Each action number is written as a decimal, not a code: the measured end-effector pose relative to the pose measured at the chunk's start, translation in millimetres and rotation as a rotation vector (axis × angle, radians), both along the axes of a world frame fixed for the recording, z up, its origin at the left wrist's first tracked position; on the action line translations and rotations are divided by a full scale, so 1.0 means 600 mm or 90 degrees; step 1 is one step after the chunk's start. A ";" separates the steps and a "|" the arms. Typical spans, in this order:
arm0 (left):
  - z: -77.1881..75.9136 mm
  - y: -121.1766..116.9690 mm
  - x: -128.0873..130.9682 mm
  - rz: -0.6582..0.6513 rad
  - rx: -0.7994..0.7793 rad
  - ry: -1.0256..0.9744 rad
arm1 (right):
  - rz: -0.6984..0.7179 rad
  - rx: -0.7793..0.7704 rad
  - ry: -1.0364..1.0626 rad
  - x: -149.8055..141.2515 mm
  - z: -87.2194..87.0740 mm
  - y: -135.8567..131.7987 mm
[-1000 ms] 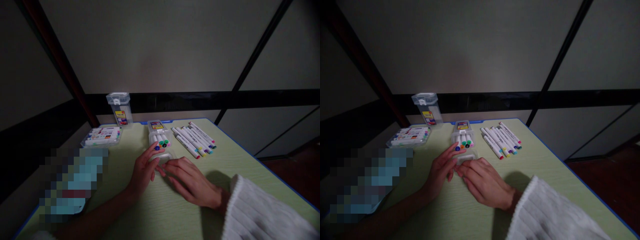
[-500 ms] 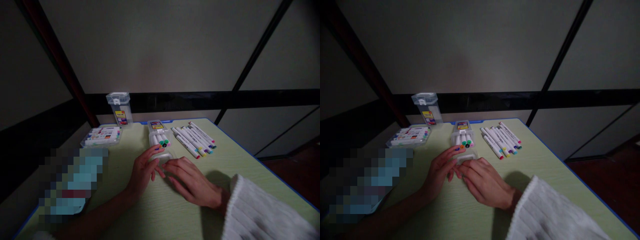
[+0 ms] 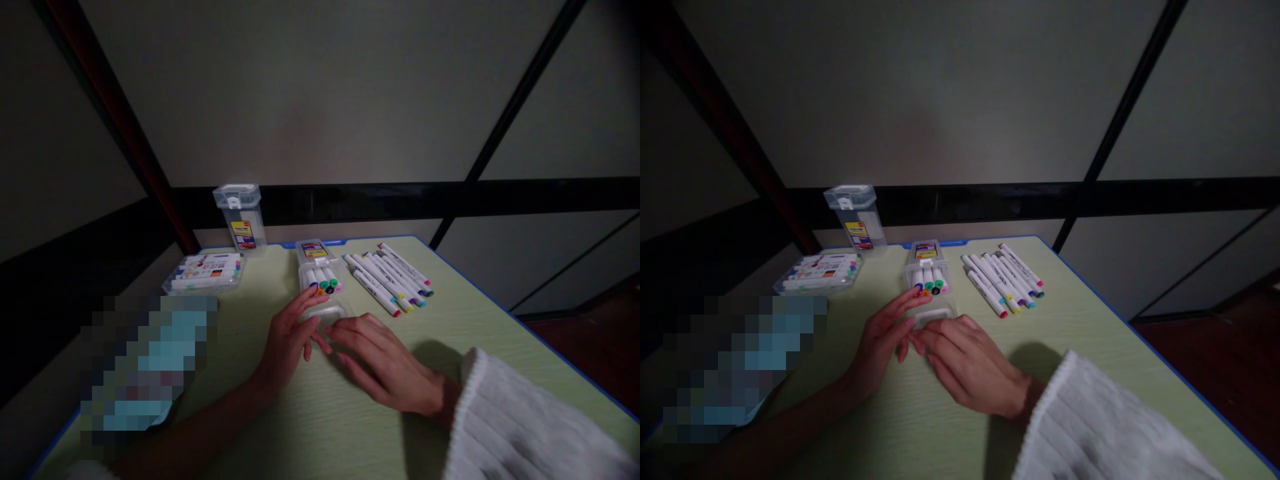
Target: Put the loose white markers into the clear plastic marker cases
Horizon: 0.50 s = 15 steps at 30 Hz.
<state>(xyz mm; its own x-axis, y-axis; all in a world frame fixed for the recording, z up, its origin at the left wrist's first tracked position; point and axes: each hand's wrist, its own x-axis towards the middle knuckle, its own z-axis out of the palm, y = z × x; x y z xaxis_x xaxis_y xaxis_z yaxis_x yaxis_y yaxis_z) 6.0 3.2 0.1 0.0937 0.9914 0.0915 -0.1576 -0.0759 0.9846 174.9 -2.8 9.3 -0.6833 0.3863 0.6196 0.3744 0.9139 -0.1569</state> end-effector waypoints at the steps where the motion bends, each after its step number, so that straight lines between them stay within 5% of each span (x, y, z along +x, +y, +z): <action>1: -0.001 0.000 0.000 0.001 0.000 0.000 | 0.000 0.001 -0.001 0.000 0.000 0.000; 15: 0.002 0.002 0.002 0.005 0.000 0.007 | -0.043 0.014 0.037 0.002 -0.001 -0.001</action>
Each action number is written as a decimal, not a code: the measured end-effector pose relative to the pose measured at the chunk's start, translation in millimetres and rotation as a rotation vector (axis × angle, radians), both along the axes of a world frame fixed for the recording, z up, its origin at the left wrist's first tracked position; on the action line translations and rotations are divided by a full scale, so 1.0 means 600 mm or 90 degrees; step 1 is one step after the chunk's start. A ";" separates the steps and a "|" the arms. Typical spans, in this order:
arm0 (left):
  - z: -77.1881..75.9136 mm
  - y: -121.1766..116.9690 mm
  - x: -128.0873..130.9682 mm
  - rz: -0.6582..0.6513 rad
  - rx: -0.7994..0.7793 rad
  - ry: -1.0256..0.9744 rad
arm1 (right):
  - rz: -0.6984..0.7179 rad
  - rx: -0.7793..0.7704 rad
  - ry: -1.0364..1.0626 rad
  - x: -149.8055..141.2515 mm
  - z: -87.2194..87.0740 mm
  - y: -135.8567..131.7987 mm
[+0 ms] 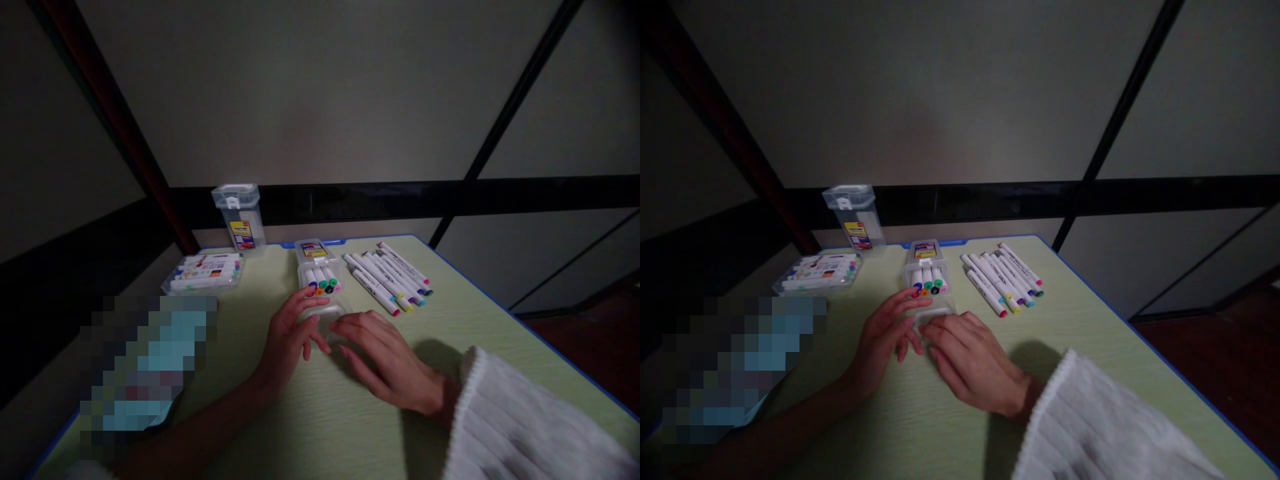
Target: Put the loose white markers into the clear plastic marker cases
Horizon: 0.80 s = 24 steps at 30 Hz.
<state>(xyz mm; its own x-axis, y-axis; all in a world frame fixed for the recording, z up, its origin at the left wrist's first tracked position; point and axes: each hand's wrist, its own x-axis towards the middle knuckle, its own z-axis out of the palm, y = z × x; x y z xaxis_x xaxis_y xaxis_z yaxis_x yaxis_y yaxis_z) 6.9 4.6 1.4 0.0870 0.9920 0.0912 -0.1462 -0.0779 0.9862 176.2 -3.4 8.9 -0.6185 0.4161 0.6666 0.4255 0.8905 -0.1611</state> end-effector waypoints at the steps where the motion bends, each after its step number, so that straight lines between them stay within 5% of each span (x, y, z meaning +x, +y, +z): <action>1: 0.000 0.000 0.000 -0.001 0.001 -0.003 | -0.010 0.002 0.013 0.000 0.000 0.000; 13: 0.003 -0.002 0.000 0.015 0.015 0.005 | -0.189 -0.024 0.102 0.021 -0.014 0.032; 24: -0.001 0.000 0.000 0.013 0.030 0.015 | -0.390 -0.129 -0.103 0.039 -0.027 0.072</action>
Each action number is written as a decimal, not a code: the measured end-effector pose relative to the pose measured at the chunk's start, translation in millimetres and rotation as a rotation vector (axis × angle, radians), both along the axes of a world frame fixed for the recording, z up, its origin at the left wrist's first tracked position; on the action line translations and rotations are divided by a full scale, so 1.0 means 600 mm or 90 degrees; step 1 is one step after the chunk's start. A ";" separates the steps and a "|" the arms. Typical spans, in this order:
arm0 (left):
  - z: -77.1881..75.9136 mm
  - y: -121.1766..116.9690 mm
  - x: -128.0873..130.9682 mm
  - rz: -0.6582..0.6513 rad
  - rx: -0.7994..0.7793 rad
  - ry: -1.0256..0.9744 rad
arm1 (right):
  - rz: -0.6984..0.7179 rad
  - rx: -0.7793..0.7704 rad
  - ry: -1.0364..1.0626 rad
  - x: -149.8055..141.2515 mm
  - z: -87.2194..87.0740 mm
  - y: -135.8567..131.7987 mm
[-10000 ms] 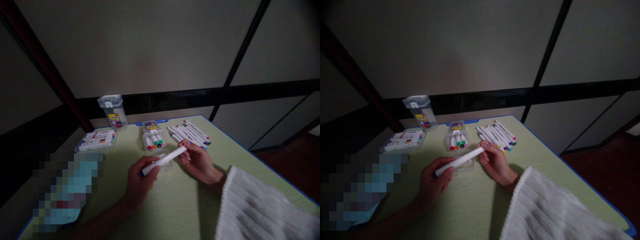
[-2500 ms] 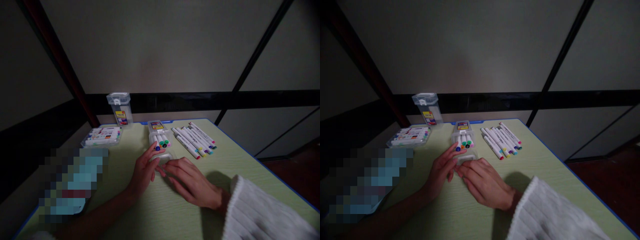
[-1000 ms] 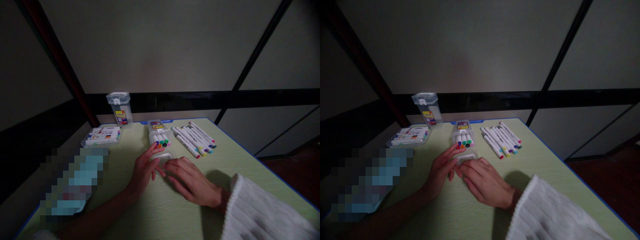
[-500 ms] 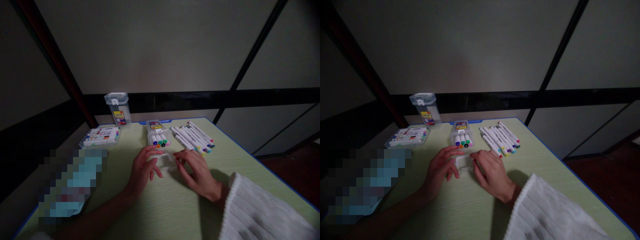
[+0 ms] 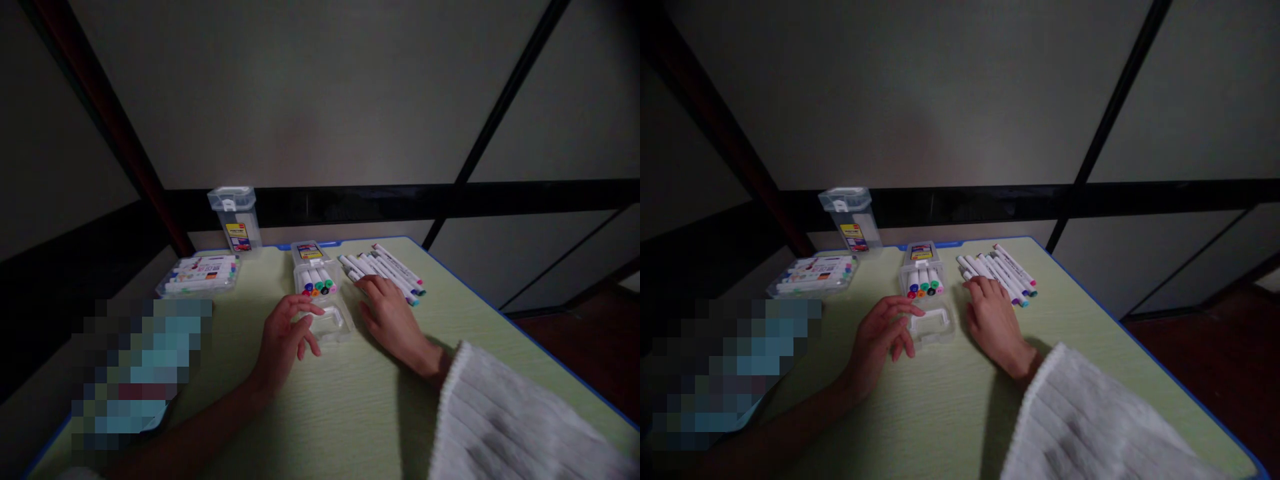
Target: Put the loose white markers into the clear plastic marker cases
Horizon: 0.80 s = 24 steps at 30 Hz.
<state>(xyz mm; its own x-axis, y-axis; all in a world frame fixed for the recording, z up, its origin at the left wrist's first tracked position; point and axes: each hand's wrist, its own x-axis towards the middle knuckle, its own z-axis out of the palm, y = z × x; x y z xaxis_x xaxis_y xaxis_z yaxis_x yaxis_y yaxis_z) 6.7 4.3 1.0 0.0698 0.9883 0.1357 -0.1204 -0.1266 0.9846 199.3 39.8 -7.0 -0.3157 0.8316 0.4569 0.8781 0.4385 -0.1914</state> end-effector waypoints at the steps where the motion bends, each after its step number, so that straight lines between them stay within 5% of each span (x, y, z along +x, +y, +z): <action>1: 0.000 0.000 0.000 0.001 -0.001 0.001 | -0.010 -0.001 -0.008 0.002 0.000 0.003; 13: 0.003 -0.002 -0.001 0.004 -0.012 0.011 | -0.119 -0.030 -0.104 0.022 -0.010 0.025; 24: 0.001 -0.001 0.000 0.006 -0.013 0.018 | -0.098 -0.064 -0.108 0.016 -0.007 0.020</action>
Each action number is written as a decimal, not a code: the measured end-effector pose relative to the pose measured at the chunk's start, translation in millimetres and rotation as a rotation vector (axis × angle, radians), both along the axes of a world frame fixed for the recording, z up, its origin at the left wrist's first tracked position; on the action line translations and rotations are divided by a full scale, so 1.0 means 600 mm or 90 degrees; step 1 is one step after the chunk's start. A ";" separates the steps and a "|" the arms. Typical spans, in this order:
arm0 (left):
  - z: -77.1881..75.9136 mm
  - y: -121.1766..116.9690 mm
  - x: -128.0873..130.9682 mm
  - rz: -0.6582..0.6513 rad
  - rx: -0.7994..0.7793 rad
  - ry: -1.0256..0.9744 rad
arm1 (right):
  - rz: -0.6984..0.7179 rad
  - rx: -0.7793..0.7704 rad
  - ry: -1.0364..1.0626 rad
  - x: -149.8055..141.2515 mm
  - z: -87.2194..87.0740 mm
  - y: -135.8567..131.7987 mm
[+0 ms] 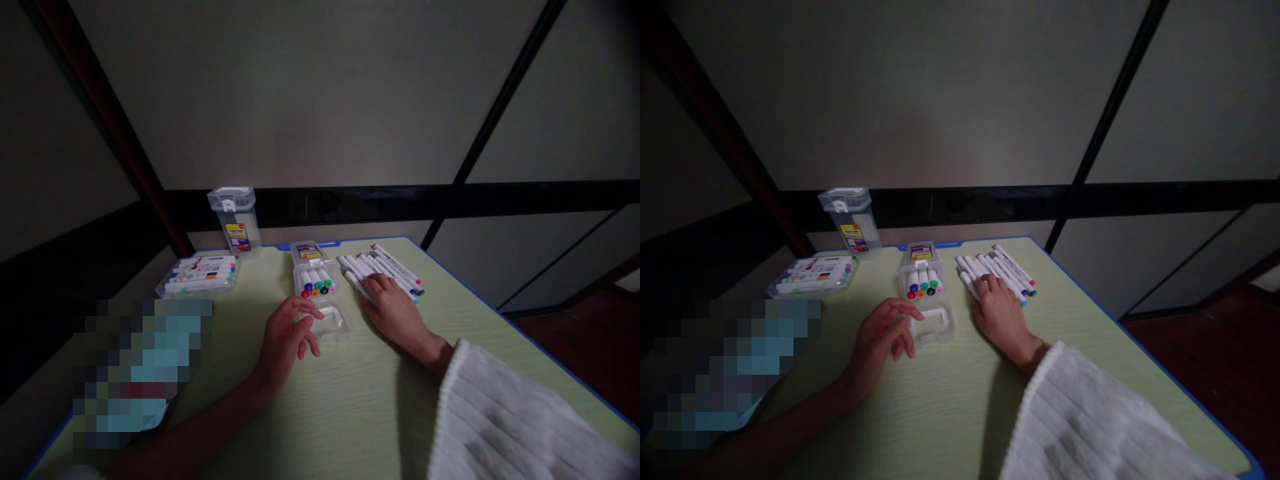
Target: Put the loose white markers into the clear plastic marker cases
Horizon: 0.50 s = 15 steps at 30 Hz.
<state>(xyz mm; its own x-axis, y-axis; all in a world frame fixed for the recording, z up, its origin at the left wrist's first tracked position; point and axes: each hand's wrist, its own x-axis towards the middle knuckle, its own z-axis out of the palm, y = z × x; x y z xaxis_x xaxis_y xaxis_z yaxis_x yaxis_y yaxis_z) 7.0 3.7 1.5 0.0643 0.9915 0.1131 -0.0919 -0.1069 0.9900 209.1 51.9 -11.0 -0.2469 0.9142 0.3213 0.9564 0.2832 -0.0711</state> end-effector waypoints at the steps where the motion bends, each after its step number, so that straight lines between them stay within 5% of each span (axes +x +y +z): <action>1: 0.001 0.000 0.000 -0.001 -0.001 0.001 | 0.002 0.000 0.003 0.000 0.000 0.000; 15: 0.003 -0.002 0.002 0.004 -0.009 -0.001 | -0.017 0.039 0.015 0.013 -0.012 0.012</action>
<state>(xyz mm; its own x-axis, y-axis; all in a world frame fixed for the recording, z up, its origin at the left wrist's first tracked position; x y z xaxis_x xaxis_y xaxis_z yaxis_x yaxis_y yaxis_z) 8.2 2.8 3.2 0.0573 0.9934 0.0998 -0.0921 -0.0943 0.9913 216.8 59.1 -18.2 -0.2140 0.8990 0.3822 0.9620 0.2618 -0.0771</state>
